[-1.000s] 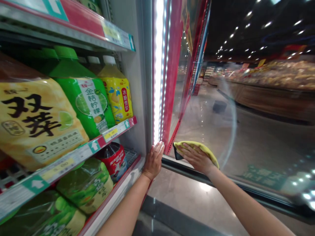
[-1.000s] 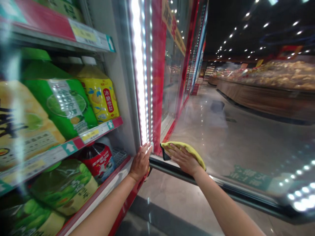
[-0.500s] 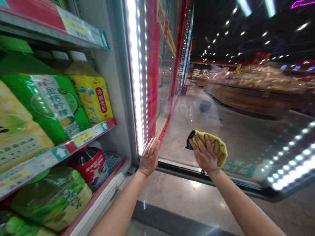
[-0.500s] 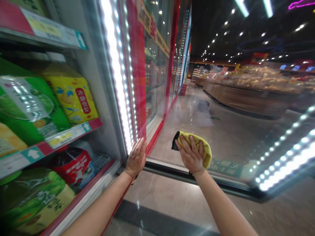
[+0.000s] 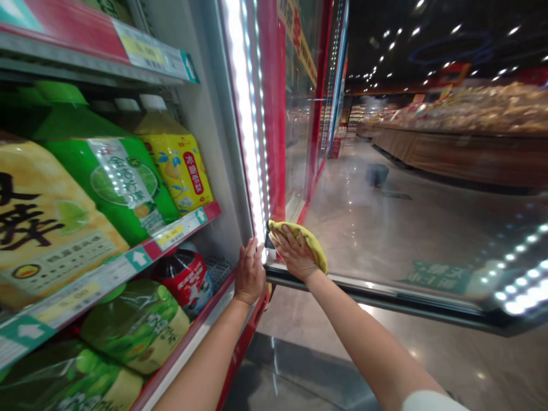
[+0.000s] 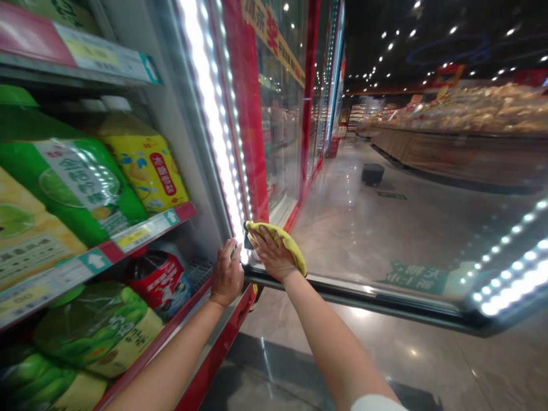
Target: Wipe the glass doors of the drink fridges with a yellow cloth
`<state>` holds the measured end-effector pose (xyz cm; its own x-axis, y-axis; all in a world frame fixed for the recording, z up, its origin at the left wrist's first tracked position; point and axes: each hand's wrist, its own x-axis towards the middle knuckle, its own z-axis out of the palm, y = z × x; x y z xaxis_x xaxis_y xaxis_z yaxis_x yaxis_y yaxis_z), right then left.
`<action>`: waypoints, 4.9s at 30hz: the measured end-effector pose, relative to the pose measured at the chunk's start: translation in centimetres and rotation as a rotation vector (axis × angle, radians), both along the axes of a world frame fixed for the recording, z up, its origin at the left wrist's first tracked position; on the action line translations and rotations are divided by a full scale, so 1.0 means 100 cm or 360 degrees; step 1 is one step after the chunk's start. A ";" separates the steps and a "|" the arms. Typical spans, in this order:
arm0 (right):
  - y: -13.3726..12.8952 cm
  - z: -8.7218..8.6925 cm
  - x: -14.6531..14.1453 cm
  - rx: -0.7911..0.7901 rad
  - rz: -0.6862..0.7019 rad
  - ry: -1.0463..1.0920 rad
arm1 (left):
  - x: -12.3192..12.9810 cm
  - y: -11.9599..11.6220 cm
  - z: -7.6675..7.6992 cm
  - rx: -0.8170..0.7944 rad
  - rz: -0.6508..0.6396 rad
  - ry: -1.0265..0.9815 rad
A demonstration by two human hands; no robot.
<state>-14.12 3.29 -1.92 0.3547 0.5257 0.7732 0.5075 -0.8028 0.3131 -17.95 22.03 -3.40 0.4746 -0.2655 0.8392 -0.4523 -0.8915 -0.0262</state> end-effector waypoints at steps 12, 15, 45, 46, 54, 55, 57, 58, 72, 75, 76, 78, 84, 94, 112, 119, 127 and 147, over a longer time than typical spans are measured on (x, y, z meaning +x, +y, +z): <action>-0.086 -0.042 -0.004 -0.0568 0.0330 0.0098 | 0.001 -0.034 -0.006 0.0248 -0.0040 0.0059; -0.144 -0.027 -0.020 -0.0480 0.0187 0.0005 | 0.007 -0.057 -0.004 0.0285 -0.0092 0.0050; -0.245 -0.052 -0.049 -0.0305 -0.0145 -0.0026 | 0.038 -0.204 0.034 0.0145 -0.0445 -0.0204; -0.247 -0.057 -0.049 -0.0349 -0.0139 0.0035 | 0.040 -0.206 0.031 0.0127 -0.0436 -0.0196; -0.278 0.008 -0.035 0.0107 -0.0414 -0.0199 | 0.042 -0.219 0.033 0.0167 -0.0525 -0.0285; -0.287 0.013 -0.036 0.0208 -0.0479 -0.0287 | 0.041 -0.218 0.034 0.0218 -0.0542 -0.0294; -0.306 0.008 -0.040 0.0299 -0.0549 -0.0391 | 0.039 -0.214 0.032 0.0327 -0.0577 -0.0322; -0.313 0.000 -0.044 0.0306 -0.0568 -0.0408 | 0.038 -0.212 0.030 0.0375 -0.0598 -0.0331; -0.329 -0.043 -0.042 -0.0085 -0.0470 0.0103 | 0.048 -0.216 -0.002 0.0551 -0.0618 -0.0287; -0.357 -0.036 -0.041 0.0435 -0.0854 -0.0081 | 0.049 -0.218 -0.002 0.0537 -0.0596 -0.0262; -0.362 -0.042 -0.042 0.0577 -0.0946 -0.0133 | 0.048 -0.218 -0.002 0.0524 -0.0586 -0.0253; -0.361 -0.065 -0.048 0.0707 -0.1031 -0.0136 | 0.046 -0.220 -0.002 0.0506 -0.0575 -0.0240; -0.314 -0.089 -0.049 0.0266 -0.0659 0.0182 | 0.042 -0.231 0.002 0.0547 -0.0639 -0.0250; -0.349 -0.052 -0.032 0.1683 -0.1106 -0.0091 | 0.038 -0.267 0.009 0.0561 -0.0663 -0.0181; -0.344 -0.033 -0.011 0.2097 -0.1508 0.0287 | 0.038 -0.315 0.006 0.0523 -0.0822 -0.0128; -0.371 -0.002 0.011 0.1954 -0.1260 -0.0004 | 0.042 -0.322 0.006 0.0505 -0.0874 -0.0112; -0.373 -0.069 -0.011 0.2031 -0.1366 -0.0196 | 0.042 -0.320 0.005 0.0516 -0.0899 -0.0104; -0.233 -0.078 0.028 0.1628 -0.1295 0.0118 | 0.049 -0.249 0.028 0.0519 -0.0901 -0.0107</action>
